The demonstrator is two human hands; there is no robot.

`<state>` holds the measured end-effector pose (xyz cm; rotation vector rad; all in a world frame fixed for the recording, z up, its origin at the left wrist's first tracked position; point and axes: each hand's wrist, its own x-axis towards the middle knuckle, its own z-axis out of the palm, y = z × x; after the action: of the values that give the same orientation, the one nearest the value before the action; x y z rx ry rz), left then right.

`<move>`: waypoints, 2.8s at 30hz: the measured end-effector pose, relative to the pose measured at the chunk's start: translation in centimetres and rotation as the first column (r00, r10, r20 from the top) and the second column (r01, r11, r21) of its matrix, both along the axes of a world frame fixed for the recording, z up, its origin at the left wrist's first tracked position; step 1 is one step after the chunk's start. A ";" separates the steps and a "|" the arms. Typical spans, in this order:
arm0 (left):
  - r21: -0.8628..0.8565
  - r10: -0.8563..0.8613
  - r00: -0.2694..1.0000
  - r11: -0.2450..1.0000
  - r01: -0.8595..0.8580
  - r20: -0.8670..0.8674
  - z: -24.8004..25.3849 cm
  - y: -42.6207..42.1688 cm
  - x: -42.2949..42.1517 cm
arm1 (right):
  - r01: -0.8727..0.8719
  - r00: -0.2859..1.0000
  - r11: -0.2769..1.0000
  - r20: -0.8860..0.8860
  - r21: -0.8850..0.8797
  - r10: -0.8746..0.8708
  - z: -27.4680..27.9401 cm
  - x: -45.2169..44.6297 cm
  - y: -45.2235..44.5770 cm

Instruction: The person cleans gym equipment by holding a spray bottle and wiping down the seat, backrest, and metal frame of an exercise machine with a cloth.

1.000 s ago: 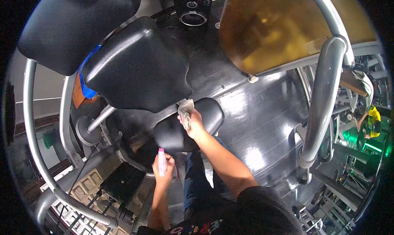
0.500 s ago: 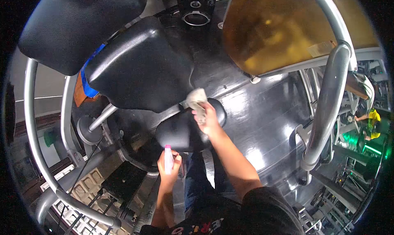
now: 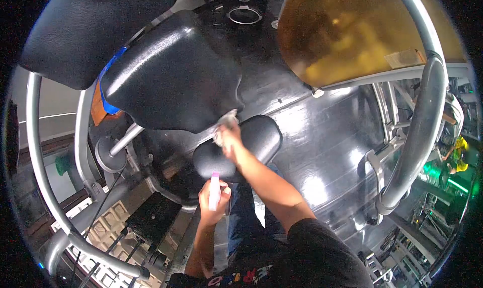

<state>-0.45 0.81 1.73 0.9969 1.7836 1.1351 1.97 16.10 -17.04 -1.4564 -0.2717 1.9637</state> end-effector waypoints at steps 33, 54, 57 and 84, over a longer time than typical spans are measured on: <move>0.186 0.027 0.983 0.983 0.008 -0.182 5.2 12.8 -0.4 | 0.119 0.992 0.969 0.006 0.215 -0.123 14.7 14.5 5.5; 0.193 0.245 0.961 0.957 -0.218 -0.127 3.9 16.6 2.2 | 0.039 0.992 0.935 -0.126 0.352 0.006 16.7 14.4 9.8; 0.337 0.268 0.947 0.921 -0.197 -0.177 4.2 16.5 2.0 | 0.032 0.994 0.925 -0.110 0.378 0.011 16.6 14.8 9.1; 0.245 0.261 0.947 0.946 -0.212 -0.188 5.1 8.5 5.6 | -0.652 0.733 -0.014 0.625 0.758 -0.268 24.3 2.5 13.8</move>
<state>5.13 9.36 6.82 1.0924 2.0275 1.4484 4.46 29.91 7.21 -0.8580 -1.9454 0.6464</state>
